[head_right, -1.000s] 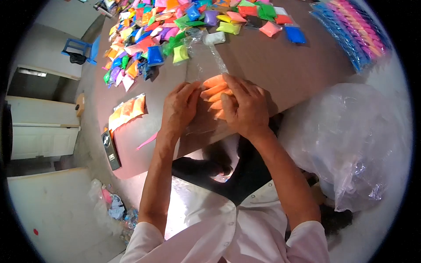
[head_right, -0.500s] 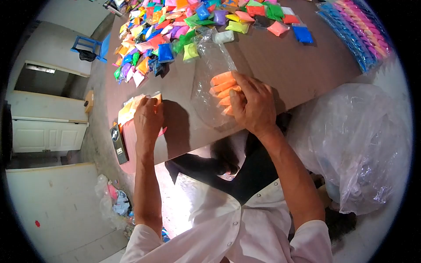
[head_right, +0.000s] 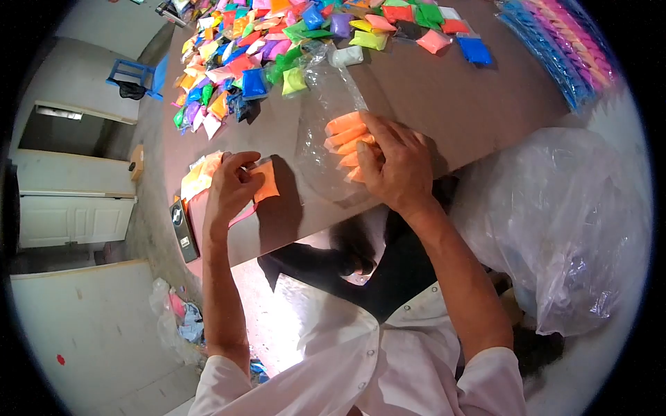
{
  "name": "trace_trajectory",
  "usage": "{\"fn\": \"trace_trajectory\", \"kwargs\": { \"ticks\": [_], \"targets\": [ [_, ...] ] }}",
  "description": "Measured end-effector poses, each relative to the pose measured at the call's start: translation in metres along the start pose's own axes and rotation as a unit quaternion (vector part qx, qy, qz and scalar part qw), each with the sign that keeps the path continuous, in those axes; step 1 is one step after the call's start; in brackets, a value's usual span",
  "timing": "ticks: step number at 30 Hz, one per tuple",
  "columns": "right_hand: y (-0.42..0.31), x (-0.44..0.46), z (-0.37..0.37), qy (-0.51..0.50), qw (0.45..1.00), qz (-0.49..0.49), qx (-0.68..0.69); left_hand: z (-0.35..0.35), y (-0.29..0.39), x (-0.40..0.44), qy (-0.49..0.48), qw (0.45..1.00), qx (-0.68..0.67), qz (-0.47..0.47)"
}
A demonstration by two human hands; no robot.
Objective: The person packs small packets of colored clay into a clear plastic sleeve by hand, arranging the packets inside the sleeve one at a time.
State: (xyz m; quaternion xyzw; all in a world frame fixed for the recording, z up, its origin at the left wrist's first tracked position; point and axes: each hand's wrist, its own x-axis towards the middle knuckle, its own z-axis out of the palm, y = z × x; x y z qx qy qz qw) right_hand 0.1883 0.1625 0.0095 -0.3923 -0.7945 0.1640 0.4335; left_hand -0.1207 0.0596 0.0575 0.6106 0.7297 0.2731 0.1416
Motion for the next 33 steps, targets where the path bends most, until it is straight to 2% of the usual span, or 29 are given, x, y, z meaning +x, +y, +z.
{"fn": "trace_trajectory", "kwargs": {
  "ticks": [2,4,6,7,11,17,21,23,24,26,33],
  "targets": [
    [0.001,0.0,0.0,0.0,1.0,0.002,-0.004,-0.007,-0.001,0.002,-0.029,0.996,-0.071,-0.053],
    [0.003,0.001,0.002,0.003,1.0,-0.005,0.006,-0.009,0.007,0.006,0.004,0.994,-0.11,-0.024],
    [0.001,0.001,0.001,0.002,1.0,-0.003,0.002,-0.015,0.02,0.01,0.016,0.955,-0.278,-0.101],
    [0.001,0.001,0.001,0.003,1.0,-0.001,-0.001,-0.01,0.028,0.014,0.054,0.948,-0.304,-0.074],
    [0.0,0.001,0.001,0.002,1.0,-0.003,-0.004,0.033,0.044,0.032,0.1,0.94,-0.313,-0.086],
    [-0.001,0.001,-0.001,-0.011,1.0,0.004,-0.015,0.094,0.064,0.053,0.082,0.899,-0.421,-0.09],
    [0.0,0.001,-0.001,-0.011,1.0,-0.006,-0.026,0.102,0.066,0.057,0.023,0.91,-0.41,-0.054],
    [0.001,0.003,-0.001,-0.009,1.0,-0.004,-0.023,0.104,0.06,0.06,0.01,0.951,-0.308,0.007],
    [0.0,0.003,-0.001,-0.006,1.0,-0.006,-0.014,0.103,0.061,0.06,0.009,0.951,-0.308,0.007],
    [0.0,0.003,0.0,-0.004,1.0,-0.008,-0.004,0.101,0.064,0.058,0.014,0.967,-0.254,0.024],
    [-0.001,0.002,0.0,-0.01,1.0,-0.004,-0.017,0.107,0.064,0.059,0.064,0.966,-0.237,0.076]
  ]
}}
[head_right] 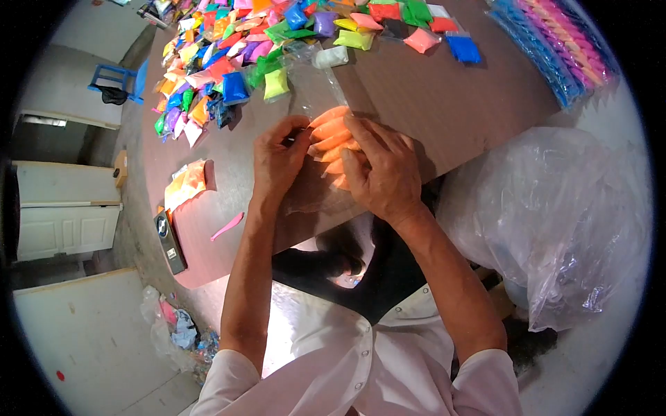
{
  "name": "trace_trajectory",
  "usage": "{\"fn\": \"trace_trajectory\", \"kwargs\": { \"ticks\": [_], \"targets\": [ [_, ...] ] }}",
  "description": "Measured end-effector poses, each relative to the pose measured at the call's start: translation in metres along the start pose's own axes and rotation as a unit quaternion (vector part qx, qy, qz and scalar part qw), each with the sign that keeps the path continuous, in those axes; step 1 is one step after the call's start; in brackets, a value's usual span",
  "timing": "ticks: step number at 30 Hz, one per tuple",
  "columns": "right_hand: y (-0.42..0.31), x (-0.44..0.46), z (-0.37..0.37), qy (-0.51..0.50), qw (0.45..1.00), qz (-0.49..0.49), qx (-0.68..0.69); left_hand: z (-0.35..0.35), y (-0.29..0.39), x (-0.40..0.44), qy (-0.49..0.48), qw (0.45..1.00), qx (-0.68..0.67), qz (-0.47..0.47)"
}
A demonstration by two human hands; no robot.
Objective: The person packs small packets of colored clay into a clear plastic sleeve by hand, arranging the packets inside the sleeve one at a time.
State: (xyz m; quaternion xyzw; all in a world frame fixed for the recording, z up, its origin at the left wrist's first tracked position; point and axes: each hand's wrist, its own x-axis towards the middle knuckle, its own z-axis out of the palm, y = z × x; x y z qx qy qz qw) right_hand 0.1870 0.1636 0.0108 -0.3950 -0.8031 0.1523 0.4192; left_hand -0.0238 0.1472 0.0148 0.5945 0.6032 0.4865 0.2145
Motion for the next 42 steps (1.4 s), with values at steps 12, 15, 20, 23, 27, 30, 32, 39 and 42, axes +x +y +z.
{"fn": "trace_trajectory", "kwargs": {
  "ticks": [12,15,20,23,27,30,32,39,42],
  "targets": [
    [0.003,-0.003,-0.001,-0.011,1.0,-0.024,0.014,-0.031,0.015,-0.025,0.045,0.998,0.052,-0.008],
    [-0.001,-0.005,-0.007,-0.038,0.999,-0.038,0.01,-0.05,0.007,-0.038,0.083,0.995,0.054,-0.029],
    [-0.007,0.004,-0.014,-0.046,0.991,-0.006,0.123,-0.142,-0.031,-0.043,0.146,0.937,0.318,-0.021],
    [-0.002,0.016,-0.01,-0.01,0.99,0.012,0.142,-0.176,-0.012,-0.037,0.154,0.877,0.453,-0.036],
    [0.008,0.024,-0.002,-0.029,0.986,0.033,0.158,-0.194,-0.02,-0.032,0.053,0.861,0.482,-0.154],
    [0.014,0.025,0.002,-0.038,0.983,0.039,0.177,-0.198,-0.031,-0.031,0.054,0.873,0.466,-0.136],
    [0.013,0.025,0.001,-0.035,0.983,0.033,0.18,-0.202,-0.04,-0.031,0.05,0.88,0.455,-0.126],
    [0.014,0.025,0.004,-0.027,0.98,0.03,0.193,-0.182,-0.004,-0.032,0.064,0.981,0.12,-0.136],
    [0.013,0.025,0.003,-0.031,0.979,0.043,0.196,-0.154,0.013,-0.027,0.055,0.986,0.044,-0.15]
  ]
}}
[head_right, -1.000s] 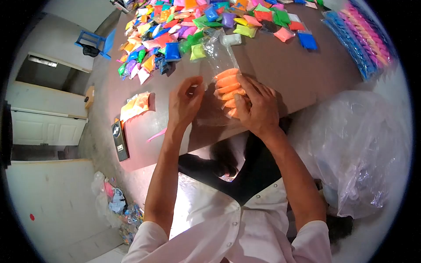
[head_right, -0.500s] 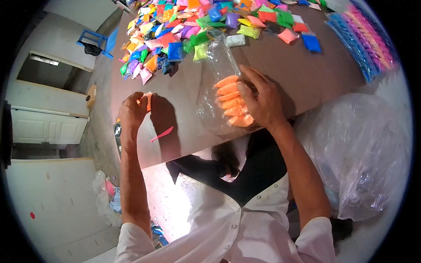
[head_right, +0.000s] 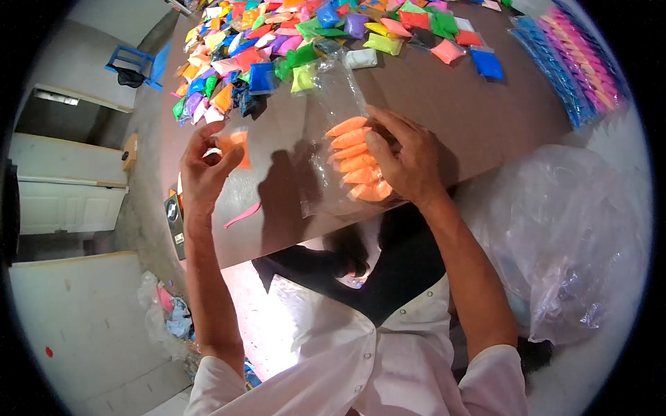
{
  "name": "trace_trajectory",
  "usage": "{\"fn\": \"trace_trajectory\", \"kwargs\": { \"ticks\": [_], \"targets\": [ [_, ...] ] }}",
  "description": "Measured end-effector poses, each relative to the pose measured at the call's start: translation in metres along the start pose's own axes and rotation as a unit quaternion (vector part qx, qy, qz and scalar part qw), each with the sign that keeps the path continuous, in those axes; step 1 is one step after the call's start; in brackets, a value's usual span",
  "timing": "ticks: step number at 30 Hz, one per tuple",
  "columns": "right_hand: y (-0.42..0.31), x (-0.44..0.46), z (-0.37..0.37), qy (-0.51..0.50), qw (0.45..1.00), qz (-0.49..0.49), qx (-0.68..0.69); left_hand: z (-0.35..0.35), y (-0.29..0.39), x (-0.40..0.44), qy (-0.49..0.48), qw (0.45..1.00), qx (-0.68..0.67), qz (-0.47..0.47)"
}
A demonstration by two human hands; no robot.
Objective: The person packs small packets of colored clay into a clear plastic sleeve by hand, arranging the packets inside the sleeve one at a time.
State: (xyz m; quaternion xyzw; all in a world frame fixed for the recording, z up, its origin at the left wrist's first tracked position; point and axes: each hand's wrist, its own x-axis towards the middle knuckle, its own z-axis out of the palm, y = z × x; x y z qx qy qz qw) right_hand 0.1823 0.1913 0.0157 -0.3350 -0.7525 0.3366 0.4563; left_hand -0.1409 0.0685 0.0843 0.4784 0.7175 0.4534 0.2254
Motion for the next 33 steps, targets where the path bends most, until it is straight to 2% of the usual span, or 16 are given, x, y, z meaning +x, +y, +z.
{"fn": "trace_trajectory", "kwargs": {
  "ticks": [2,3,5,8,9,11,19,25,27,28,30,31,33],
  "targets": [
    [-0.002,0.0,0.0,-0.002,1.0,0.01,0.007,0.022,0.001,0.003,-0.014,0.995,-0.092,0.033],
    [-0.003,-0.001,0.0,-0.001,1.0,0.008,-0.002,0.033,0.009,0.002,-0.018,0.993,-0.113,0.001],
    [-0.005,-0.001,-0.001,0.002,1.0,0.006,-0.012,0.049,0.014,0.004,-0.037,0.996,-0.08,-0.035],
    [-0.004,0.0,-0.001,0.0,1.0,0.019,-0.006,0.077,0.017,0.009,-0.045,0.992,-0.103,-0.062],
    [-0.003,0.001,-0.001,0.002,1.0,0.007,-0.014,0.088,0.018,0.009,-0.046,0.992,-0.103,-0.062],
    [-0.003,0.001,-0.001,0.002,1.0,-0.005,-0.022,0.106,0.015,0.012,-0.019,0.977,-0.21,-0.013],
    [-0.006,0.003,-0.001,-0.002,1.0,0.0,-0.021,0.123,0.007,0.016,-0.097,0.969,-0.224,-0.032],
    [-0.002,0.002,-0.001,-0.016,0.999,-0.002,-0.043,0.129,-0.002,0.019,-0.13,0.939,-0.313,-0.054],
    [-0.002,0.003,-0.001,-0.019,0.999,-0.004,-0.051,0.13,-0.008,0.02,-0.148,0.968,-0.202,-0.024],
    [-0.001,0.003,-0.001,-0.022,0.998,-0.005,-0.056,0.132,-0.01,0.021,-0.149,0.968,-0.203,-0.024],
    [-0.004,0.003,-0.002,-0.03,0.998,-0.003,-0.056,0.134,-0.012,0.02,-0.098,0.989,-0.084,0.067],
    [-0.005,0.003,-0.002,-0.037,0.998,-0.002,-0.056,0.135,-0.011,0.021,-0.098,0.989,-0.084,0.067],
    [-0.004,0.004,-0.001,-0.034,0.998,-0.011,-0.056,0.14,-0.007,0.022,-0.052,0.988,-0.008,0.145]
  ]
}}
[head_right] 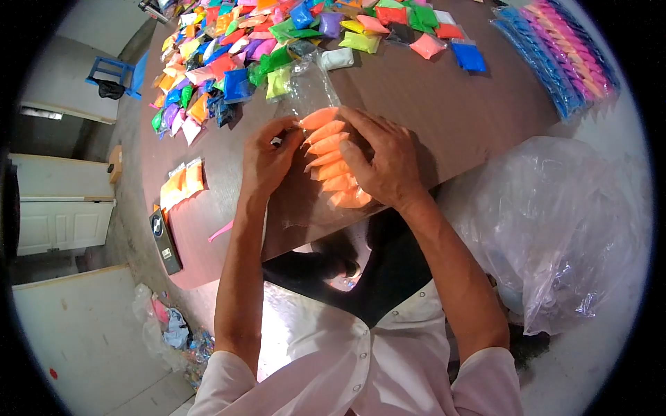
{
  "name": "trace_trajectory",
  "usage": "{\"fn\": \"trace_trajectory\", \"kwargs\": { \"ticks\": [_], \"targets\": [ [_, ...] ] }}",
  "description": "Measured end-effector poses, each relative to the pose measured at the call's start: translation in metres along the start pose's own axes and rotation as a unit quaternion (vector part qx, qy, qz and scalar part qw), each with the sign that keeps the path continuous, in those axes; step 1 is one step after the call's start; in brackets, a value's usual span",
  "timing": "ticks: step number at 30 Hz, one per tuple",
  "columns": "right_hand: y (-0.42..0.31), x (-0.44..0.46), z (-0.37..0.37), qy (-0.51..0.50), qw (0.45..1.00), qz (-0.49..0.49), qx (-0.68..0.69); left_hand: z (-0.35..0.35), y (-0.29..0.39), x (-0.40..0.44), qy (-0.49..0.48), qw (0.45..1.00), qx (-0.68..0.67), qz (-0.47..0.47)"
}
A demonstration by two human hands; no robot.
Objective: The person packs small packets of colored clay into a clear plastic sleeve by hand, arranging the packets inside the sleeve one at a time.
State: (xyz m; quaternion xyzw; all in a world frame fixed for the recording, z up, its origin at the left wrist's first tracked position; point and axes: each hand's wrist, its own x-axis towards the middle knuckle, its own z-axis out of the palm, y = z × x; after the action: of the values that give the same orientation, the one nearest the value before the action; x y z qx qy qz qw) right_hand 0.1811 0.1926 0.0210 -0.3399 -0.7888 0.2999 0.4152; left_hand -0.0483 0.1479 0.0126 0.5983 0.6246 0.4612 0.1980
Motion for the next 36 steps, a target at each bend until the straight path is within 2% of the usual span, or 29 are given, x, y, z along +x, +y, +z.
{"fn": "trace_trajectory", "kwargs": {
  "ticks": [3,8,10,14,16,19,25,27,28,30,31,32,33,36],
  "targets": [
    [0.003,0.001,0.0,0.008,1.0,-0.015,-0.008,0.002,0.004,0.005,-0.023,0.999,0.034,0.015],
    [0.001,0.0,0.0,0.022,0.998,-0.046,-0.041,0.004,0.005,0.004,-0.008,0.998,0.044,0.036],
    [0.0,-0.002,0.001,0.021,0.994,-0.048,-0.097,0.003,0.004,0.002,0.0,0.998,0.043,0.039],
    [0.005,0.001,0.002,0.018,0.997,-0.065,-0.049,-0.001,0.005,0.002,-0.033,0.999,0.034,0.016],
    [0.002,0.003,0.003,0.011,0.996,0.026,0.079,-0.002,0.003,0.0,-0.041,0.998,0.035,0.011],
    [0.003,0.007,0.007,0.007,0.999,-0.005,0.037,-0.001,0.003,-0.001,-0.036,0.999,0.022,0.012],
    [0.005,0.006,0.011,0.025,0.999,0.013,0.031,0.001,0.011,-0.003,-0.007,0.997,0.066,0.03],
    [0.002,0.007,0.01,0.023,0.999,0.014,0.029,-0.006,0.018,-0.01,0.047,0.994,0.084,0.058],
    [0.0,0.006,0.009,0.021,0.999,0.018,0.02,-0.016,0.022,-0.015,0.048,0.993,0.091,0.056],
    [0.002,0.005,0.011,0.022,1.0,0.003,0.005,-0.042,0.027,-0.023,0.038,0.996,0.084,-0.02],
    [0.002,0.005,0.012,0.023,1.0,0.005,0.02,-0.059,0.018,-0.026,0.063,0.988,0.138,-0.008],
    [0.003,0.005,0.011,0.025,0.999,0.007,0.034,-0.077,0.01,-0.029,0.086,0.981,0.167,-0.047],
    [0.004,0.005,0.011,0.026,0.999,0.007,0.035,-0.098,-0.01,-0.031,0.108,0.965,0.236,-0.022],
    [0.006,0.004,0.011,0.023,0.999,-0.001,0.022,-0.14,-0.027,-0.046,0.106,0.892,0.435,-0.063]
  ]
}}
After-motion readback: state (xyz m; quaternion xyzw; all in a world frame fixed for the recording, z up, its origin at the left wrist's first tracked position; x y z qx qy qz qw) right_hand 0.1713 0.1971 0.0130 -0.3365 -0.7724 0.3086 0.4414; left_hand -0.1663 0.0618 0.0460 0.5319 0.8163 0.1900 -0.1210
